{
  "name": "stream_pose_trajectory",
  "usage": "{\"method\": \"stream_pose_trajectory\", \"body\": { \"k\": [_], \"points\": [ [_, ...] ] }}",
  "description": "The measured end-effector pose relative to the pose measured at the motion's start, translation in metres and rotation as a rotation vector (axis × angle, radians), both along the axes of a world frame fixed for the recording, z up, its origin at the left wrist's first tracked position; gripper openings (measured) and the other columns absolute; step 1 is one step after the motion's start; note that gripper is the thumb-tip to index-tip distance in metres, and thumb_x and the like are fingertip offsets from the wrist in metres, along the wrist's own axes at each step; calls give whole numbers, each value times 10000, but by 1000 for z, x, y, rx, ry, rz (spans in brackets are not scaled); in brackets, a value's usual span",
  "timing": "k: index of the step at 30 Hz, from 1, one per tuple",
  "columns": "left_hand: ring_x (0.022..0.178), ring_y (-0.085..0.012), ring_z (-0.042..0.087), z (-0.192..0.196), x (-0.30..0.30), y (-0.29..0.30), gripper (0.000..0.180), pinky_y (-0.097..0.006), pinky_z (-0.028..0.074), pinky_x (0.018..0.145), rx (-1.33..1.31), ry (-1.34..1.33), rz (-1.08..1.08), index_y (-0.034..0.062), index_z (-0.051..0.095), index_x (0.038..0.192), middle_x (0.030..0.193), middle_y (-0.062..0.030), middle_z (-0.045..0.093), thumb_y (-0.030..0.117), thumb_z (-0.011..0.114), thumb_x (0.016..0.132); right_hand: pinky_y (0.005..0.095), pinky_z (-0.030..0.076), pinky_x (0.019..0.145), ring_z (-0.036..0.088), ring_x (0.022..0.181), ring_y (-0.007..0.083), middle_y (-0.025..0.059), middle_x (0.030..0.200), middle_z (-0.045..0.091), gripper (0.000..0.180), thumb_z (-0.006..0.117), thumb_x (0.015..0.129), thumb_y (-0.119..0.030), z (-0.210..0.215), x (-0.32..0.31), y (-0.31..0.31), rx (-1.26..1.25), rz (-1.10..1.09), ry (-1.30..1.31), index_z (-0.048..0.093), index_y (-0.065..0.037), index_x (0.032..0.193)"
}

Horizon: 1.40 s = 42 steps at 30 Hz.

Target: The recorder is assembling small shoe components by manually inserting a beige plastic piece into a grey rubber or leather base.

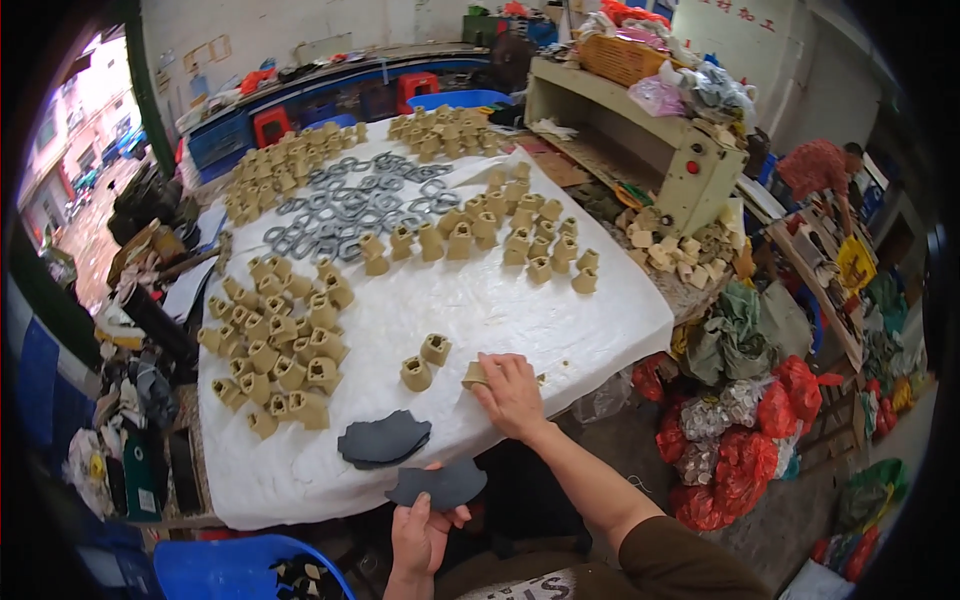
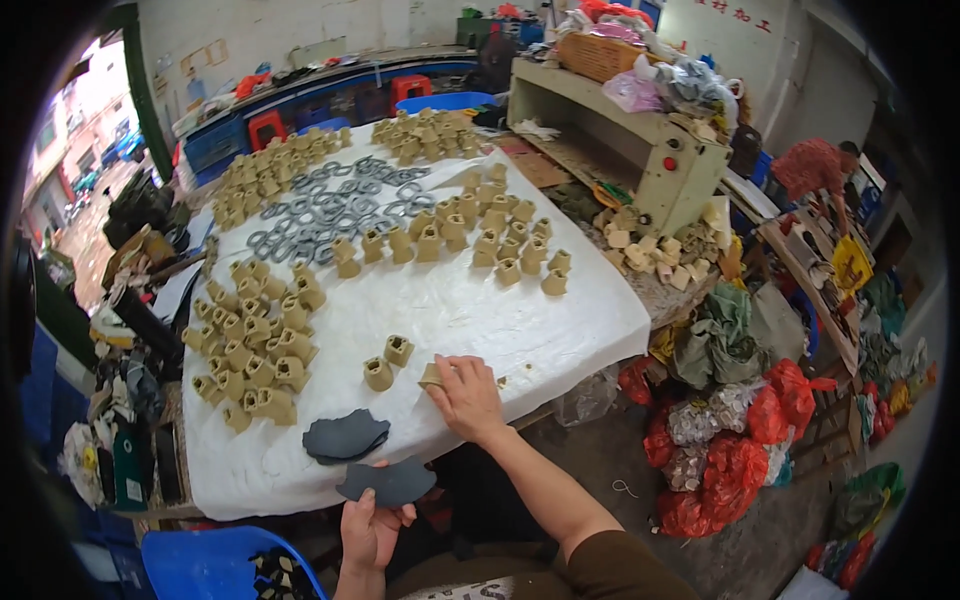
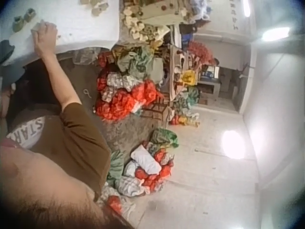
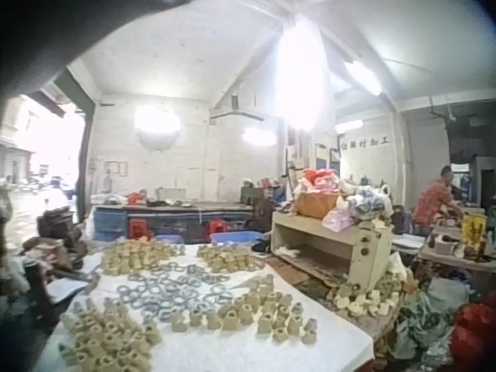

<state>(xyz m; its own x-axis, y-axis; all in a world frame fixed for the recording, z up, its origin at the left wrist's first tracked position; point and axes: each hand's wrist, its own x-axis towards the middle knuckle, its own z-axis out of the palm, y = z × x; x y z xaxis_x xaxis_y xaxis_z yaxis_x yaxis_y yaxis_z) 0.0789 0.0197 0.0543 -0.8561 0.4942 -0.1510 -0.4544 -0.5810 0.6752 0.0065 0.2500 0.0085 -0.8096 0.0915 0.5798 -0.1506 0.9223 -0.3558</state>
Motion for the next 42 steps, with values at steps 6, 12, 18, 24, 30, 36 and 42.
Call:
{"method": "stream_pose_trajectory", "body": {
  "k": [6,12,18,24,30,36,42],
  "points": [
    [713,-235,581,-3,-1,-4,437,-312,447,584,-7,-51,42,2,394,1289,953,-163,594,294,353,966,427,390,853,471,998,337,143,1078,516,469,647,780,-224,-11,-2,6,-41,5,26,510,-29,1184],
    [824,-176,555,4,-15,-4,410,-291,432,711,48,-2,97,-9,383,1301,1024,-115,578,235,294,983,421,390,854,463,984,345,158,1062,508,513,694,721,-92,-5,-5,8,-67,50,48,498,-4,1187],
    [1117,-191,455,4,-21,1,406,-338,369,929,53,24,257,-13,348,1327,1305,-134,438,188,293,978,269,423,807,502,953,190,88,1057,483,489,675,725,58,33,22,-13,-801,213,-2,508,16,1183],
    [1257,-246,388,6,-21,4,412,-399,287,1067,77,3,260,-50,339,1312,1347,-159,400,177,285,972,344,469,811,568,934,254,142,1020,577,582,783,638,-55,88,52,-56,-763,704,-48,529,10,1157],
    [1157,-266,490,26,-17,9,453,-389,386,993,7,-4,151,-68,372,1282,1262,-199,475,237,340,948,378,484,777,566,937,309,134,1048,562,501,792,633,-57,71,54,-82,-856,735,102,539,-34,1064],
    [1167,-275,481,28,-17,8,455,-390,384,999,37,17,157,-75,360,1280,1296,-216,445,234,338,947,362,480,761,553,892,273,133,1042,567,500,792,625,-50,67,50,-75,-628,761,128,541,-34,1057],
    [1221,-252,433,26,-15,5,451,-369,353,1022,104,54,127,-82,331,1309,1355,-201,393,212,317,967,364,482,768,554,888,273,135,1051,568,505,790,618,-46,65,48,-77,-645,771,152,548,-28,1061]
  ]
}}
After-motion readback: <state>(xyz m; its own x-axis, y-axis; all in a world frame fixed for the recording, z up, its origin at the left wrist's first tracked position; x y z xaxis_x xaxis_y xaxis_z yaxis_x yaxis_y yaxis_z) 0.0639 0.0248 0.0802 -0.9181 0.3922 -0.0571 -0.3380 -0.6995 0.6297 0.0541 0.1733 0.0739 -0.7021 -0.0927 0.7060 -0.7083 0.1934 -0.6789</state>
